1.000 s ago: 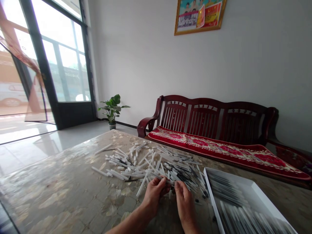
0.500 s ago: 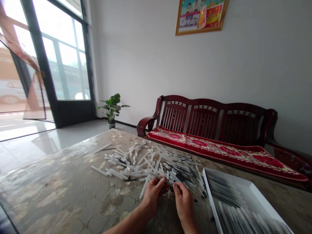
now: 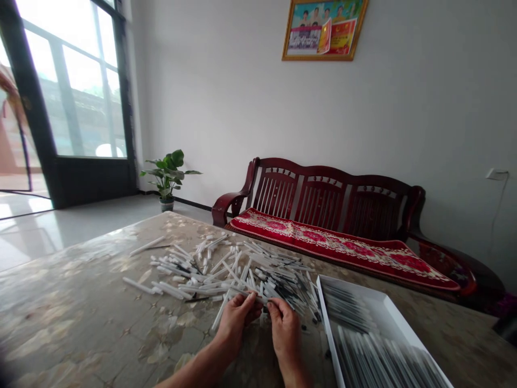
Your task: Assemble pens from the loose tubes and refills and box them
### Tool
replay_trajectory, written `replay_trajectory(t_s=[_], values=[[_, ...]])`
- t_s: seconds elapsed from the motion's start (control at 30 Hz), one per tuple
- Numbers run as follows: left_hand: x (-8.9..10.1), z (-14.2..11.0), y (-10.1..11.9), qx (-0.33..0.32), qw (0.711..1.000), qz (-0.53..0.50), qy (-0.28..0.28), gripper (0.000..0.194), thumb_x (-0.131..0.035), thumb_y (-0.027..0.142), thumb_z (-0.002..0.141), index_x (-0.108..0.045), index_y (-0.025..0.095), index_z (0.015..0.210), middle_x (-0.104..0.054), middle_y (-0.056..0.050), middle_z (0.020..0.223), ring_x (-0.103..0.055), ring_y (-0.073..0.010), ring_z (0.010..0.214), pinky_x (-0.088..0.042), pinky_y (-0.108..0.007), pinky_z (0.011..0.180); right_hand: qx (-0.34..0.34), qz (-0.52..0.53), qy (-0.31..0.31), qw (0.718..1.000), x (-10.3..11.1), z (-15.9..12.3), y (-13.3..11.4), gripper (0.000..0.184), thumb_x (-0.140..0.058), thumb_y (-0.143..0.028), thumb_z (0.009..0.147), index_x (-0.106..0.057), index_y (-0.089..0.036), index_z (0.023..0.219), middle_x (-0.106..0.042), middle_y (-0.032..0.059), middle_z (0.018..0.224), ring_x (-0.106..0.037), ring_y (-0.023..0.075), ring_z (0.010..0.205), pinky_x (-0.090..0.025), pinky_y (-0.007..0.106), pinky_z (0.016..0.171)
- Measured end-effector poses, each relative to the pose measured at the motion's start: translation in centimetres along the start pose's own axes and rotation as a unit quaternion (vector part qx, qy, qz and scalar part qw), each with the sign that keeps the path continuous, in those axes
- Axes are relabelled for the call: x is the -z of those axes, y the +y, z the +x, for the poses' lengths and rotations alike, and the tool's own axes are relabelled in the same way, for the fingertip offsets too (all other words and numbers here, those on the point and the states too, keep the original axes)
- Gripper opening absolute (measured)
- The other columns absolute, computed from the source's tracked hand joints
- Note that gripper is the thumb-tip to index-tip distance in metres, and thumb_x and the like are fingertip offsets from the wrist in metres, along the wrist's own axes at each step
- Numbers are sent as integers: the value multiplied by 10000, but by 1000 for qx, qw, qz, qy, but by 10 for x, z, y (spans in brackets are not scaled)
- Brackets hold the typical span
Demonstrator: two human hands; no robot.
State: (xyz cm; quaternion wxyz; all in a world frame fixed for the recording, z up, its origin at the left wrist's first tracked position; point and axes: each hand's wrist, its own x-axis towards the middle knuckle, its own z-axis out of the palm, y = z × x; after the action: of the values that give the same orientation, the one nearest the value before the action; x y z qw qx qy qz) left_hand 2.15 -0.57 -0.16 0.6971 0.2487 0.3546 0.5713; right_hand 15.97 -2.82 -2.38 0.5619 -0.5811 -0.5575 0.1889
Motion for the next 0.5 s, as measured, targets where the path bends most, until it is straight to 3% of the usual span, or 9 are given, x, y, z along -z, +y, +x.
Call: replay_trajectory(t_s=[0.13, 0.37, 0.5], values=[[3, 5, 6, 0, 1000, -12, 23, 491, -910, 501, 412, -621, 159, 614, -683, -10, 561, -651, -129, 556, -534, -229, 568, -21, -2, 30, 999, 1, 1, 4, 404, -596, -544, 807, -751, -185, 910, -764, 84, 801, -717, 230, 700, -565, 277, 571], [2, 0, 10, -14, 1000, 21, 12, 451, -889, 470, 469, -650, 155, 686, -682, 14, 611, -664, -130, 583, -497, -208, 522, 9, -58, 56, 997, 7, 4, 10, 417, -574, -517, 825, -744, -192, 1024, -768, 117, 976, -722, 255, 888, -572, 345, 807], [2, 2, 4, -21, 999, 29, 1, 465, -891, 482, 453, -663, 147, 683, -679, 7, 599, -653, -127, 570, -501, -215, 530, 32, -65, 42, 997, 5, -1, -2, 363, -534, -501, 868, -748, -219, 949, -766, 95, 963, -714, 243, 901, -563, 322, 794]])
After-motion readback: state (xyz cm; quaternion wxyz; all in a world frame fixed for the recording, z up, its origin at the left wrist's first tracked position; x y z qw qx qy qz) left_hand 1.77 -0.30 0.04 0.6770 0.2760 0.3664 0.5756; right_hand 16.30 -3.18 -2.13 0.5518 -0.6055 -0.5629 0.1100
